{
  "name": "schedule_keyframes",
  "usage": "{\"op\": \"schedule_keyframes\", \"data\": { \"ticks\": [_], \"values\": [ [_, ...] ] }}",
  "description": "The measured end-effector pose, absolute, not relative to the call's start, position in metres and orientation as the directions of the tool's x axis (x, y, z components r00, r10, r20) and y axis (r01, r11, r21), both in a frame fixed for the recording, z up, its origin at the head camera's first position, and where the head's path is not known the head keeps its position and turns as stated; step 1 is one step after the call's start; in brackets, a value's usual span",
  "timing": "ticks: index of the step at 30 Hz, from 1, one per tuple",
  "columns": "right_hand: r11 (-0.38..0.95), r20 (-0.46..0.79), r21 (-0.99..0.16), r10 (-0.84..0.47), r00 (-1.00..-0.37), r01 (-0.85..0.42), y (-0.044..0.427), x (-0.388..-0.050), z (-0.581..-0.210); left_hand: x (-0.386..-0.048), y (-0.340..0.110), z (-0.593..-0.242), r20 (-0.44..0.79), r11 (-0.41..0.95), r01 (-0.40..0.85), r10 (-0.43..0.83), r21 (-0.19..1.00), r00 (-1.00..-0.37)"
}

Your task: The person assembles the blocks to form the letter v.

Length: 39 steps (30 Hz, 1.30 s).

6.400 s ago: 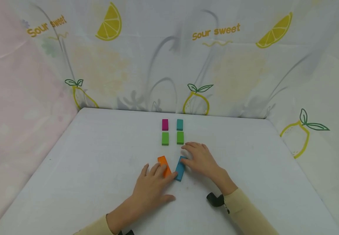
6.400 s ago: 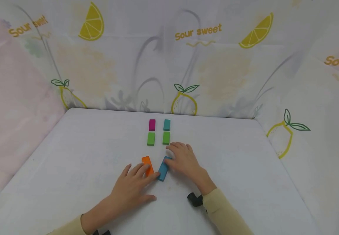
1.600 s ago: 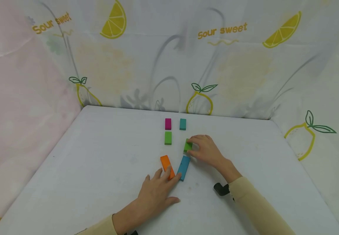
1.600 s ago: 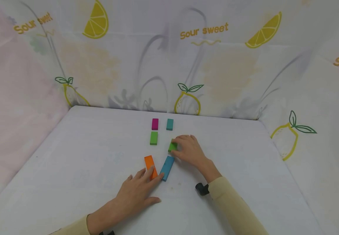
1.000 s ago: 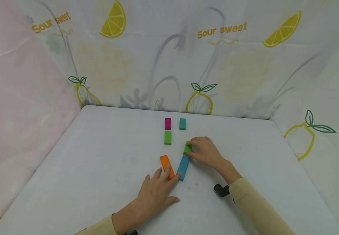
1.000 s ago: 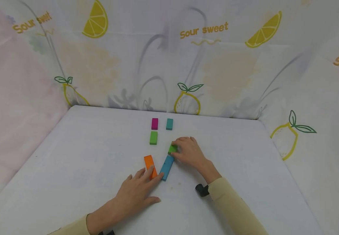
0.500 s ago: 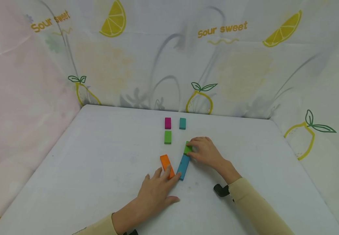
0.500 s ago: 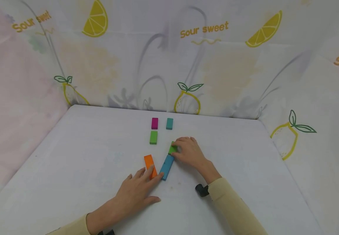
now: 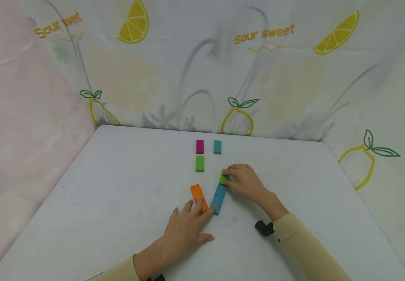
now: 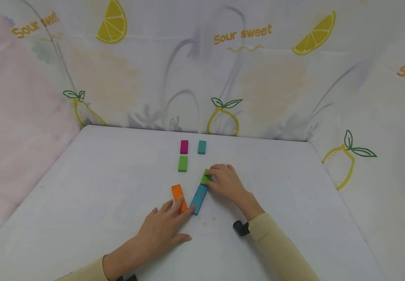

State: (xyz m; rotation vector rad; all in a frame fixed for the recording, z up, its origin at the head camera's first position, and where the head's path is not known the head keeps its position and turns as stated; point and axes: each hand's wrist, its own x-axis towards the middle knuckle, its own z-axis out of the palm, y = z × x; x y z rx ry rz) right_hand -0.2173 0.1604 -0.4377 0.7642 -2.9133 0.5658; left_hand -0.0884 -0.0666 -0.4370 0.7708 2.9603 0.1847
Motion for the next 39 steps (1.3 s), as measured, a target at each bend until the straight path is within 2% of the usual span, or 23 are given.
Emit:
{"op": "schedule_keyframes", "data": {
  "ticks": [8,39],
  "values": [
    [0.803,0.199,-0.305,-0.473,-0.858,-0.513,0.159,-0.2164,-0.4387,-0.0888,-0.0663,-0.4357,-0.051,0.871,0.474,0.483,0.134,-0.874],
    [0.831,0.138,-0.266,-0.469,-0.872,-0.489,0.1546,-0.213,-0.431,-0.0881,-0.0654,-0.4356,-0.063,0.874,0.467,0.478,0.135,-0.876]
  ]
}}
